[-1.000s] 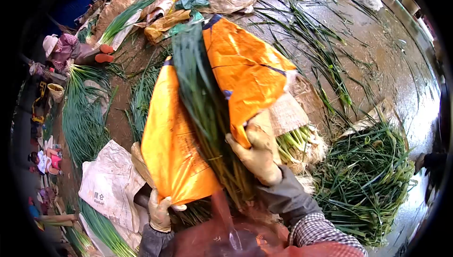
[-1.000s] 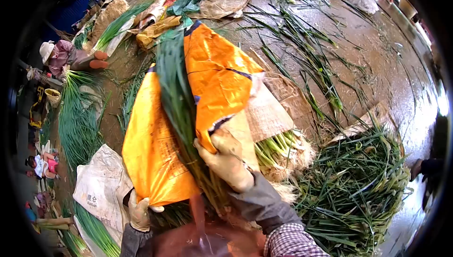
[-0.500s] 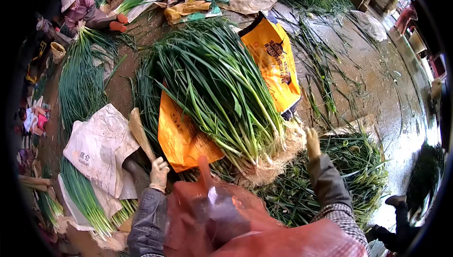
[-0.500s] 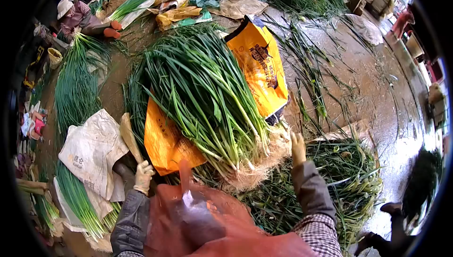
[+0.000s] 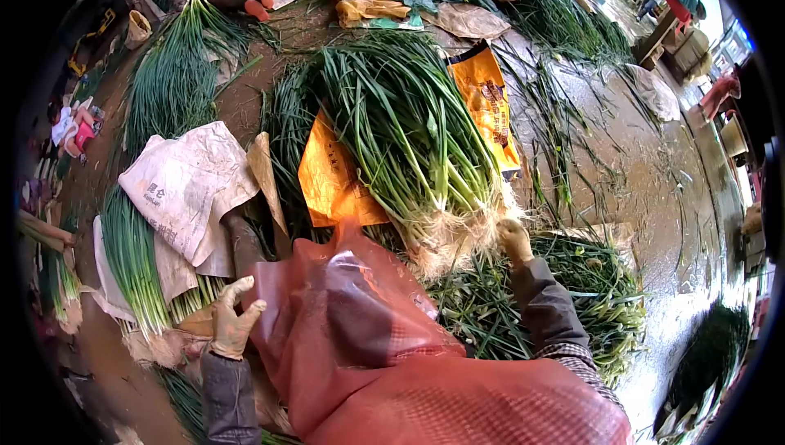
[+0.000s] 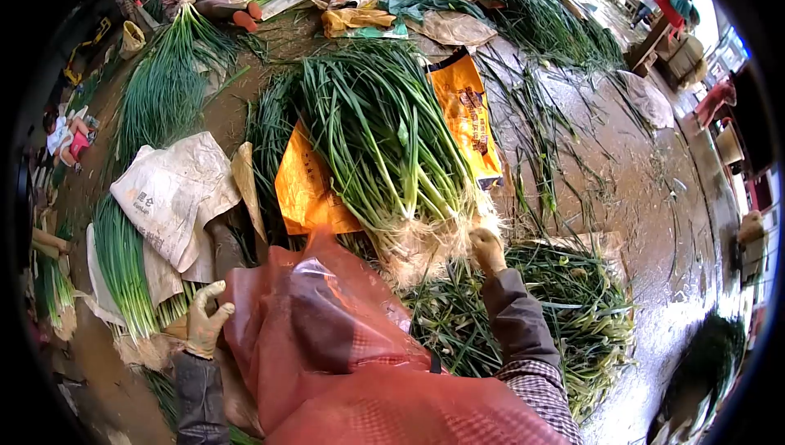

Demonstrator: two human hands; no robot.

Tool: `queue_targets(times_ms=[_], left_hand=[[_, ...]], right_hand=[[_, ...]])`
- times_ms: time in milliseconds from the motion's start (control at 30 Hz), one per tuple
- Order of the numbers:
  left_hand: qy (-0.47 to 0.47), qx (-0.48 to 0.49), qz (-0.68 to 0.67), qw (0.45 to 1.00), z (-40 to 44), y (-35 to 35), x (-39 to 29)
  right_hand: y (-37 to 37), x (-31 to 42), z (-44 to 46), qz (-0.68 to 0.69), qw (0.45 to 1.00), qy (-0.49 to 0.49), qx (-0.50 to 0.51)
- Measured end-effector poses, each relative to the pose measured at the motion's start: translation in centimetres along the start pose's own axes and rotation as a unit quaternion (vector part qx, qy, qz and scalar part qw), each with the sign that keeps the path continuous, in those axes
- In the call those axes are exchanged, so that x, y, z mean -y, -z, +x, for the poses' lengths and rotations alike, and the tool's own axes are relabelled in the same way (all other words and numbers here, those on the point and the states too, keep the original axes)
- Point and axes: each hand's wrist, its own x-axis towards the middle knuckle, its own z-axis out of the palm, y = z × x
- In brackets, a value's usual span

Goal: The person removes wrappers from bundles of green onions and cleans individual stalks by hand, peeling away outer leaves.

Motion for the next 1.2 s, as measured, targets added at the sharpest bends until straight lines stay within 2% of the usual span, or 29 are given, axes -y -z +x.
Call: queue_targets(times_ms=[33, 67, 100, 133, 167, 200, 233, 267, 300, 333, 367, 400, 433, 467, 533, 567, 600, 667, 700, 767, 833, 867, 900, 933, 1000, 1033, 1067, 1133, 1200], left_hand=[[-0.020, -0.019, 0.050, 0.998, -2.3, -0.2, 1.6], [-0.042, -0.038, 0.101, 0.993, -4.3, -0.7, 3.4], [-0.049, -0.067, 0.117, 0.990, -6.2, -1.4, 4.5], [-0.008, -0.087, 0.090, 0.992, -7.7, -2.3, 4.2], [0.065, -0.081, 0.077, 0.992, -9.1, -3.1, 4.0], [0.133, -0.073, 0.066, 0.986, -10.1, -3.7, 4.4], [0.130, -0.110, -0.016, 0.985, -10.9, -5.2, 7.2], [0.136, -0.130, 0.032, 0.982, -11.0, -5.5, 8.6], [0.111, -0.154, 0.015, 0.982, -10.7, -5.5, 11.0], [0.088, -0.180, -0.002, 0.980, -10.5, -5.4, 12.8], [0.051, -0.225, 0.015, 0.973, -9.0, -4.7, 10.4], [0.098, -0.242, 0.029, 0.965, -7.8, -3.5, 9.5], [0.126, -0.199, 0.064, 0.970, -6.5, -2.0, 8.1], [0.157, -0.156, 0.097, 0.970, -5.5, -1.2, 7.0], [0.074, -0.184, 0.198, 0.960, -2.9, -1.9, 5.2], [0.029, -0.226, 0.145, 0.963, -1.6, -2.6, 3.2], [-0.013, -0.268, 0.087, 0.959, -0.1, -4.2, -1.5], [0.034, -0.173, -0.200, 0.964, 1.4, -9.0, -6.9], [0.045, -0.077, -0.315, 0.945, 1.7, -12.4, -8.5], [0.107, 0.127, -0.485, 0.859, 2.1, -20.3, -10.1], [0.187, 0.236, -0.580, 0.757, 2.0, -25.6, -10.2], [0.219, 0.223, -0.612, 0.726, 1.3, -26.5, -10.4], [0.263, 0.229, -0.611, 0.710, 0.7, -26.9, -10.2], [0.308, 0.233, -0.608, 0.693, 0.0, -27.0, -10.1], [0.325, 0.223, -0.619, 0.679, -1.0, -28.5, -8.5], [0.339, 0.209, -0.631, 0.666, -1.7, -28.9, -8.0], [0.343, 0.209, -0.629, 0.666, -2.0, -28.6, -8.2], [0.305, 0.199, -0.601, 0.711, -2.1, -28.6, -9.0], [0.259, 0.198, -0.562, 0.760, -2.7, -29.3, -9.4]], right_hand=[[2.2, -1.1, -2.0, -0.217, 0.973, -0.075, 0.004], [3.1, -2.0, -3.6, -0.422, 0.895, -0.143, 0.006], [2.2, -2.7, -5.9, -0.315, 0.940, -0.125, -0.047], [1.0, -2.4, -8.1, -0.205, 0.968, -0.108, -0.096], [-1.0, -0.3, -9.5, -0.131, 0.983, -0.075, -0.102], [-3.4, 3.7, -10.5, -0.216, 0.973, -0.016, -0.082], [-5.8, 7.5, -10.5, -0.230, 0.972, -0.035, -0.039], [-8.3, 10.8, -10.1, -0.335, 0.936, 0.104, -0.017], [-10.2, 10.9, -8.2, -0.317, 0.931, 0.178, -0.030], [-11.8, 11.5, -6.1, -0.396, 0.895, 0.205, 0.001], [-13.7, 12.0, -3.6, -0.444, 0.846, 0.296, 0.005], [-15.4, 12.1, -1.2, -0.464, 0.830, 0.309, 0.007], [-16.9, 11.2, 1.7, -0.471, 0.845, 0.253, 0.015], [-17.4, 10.1, 4.1, -0.513, 0.830, 0.215, 0.032], [-18.4, 9.8, 7.3, -0.579, 0.797, 0.135, 0.109], [-18.7, 10.6, 7.1, -0.504, 0.844, 0.109, 0.146], [-19.3, 13.5, 5.0, -0.385, 0.906, 0.032, 0.175], [-19.0, 18.0, 0.3, -0.231, 0.945, -0.065, 0.221], [-18.9, 20.1, -2.1, -0.182, 0.946, -0.092, 0.250], [-18.6, 20.7, -4.9, -0.034, 0.938, -0.149, 0.311], [-19.0, 20.5, -6.7, -0.046, 0.940, -0.167, 0.294], [-19.1, 20.1, -7.5, -0.060, 0.945, -0.172, 0.270], [-18.3, 17.7, -7.6, -0.201, 0.939, -0.026, 0.278], [-17.6, 17.5, -8.2, -0.351, 0.894, 0.101, 0.261], [-16.3, 17.8, -10.2, -0.458, 0.810, 0.231, 0.283], [-16.0, 18.1, -11.5, -0.375, 0.854, 0.240, 0.268], [-16.0, 19.9, -13.0, -0.282, 0.926, 0.134, 0.212], [-16.0, 20.8, -11.8, -0.317, 0.932, 0.092, 0.148], [-17.3, 20.6, -8.9, -0.474, 0.850, 0.006, 0.232]])
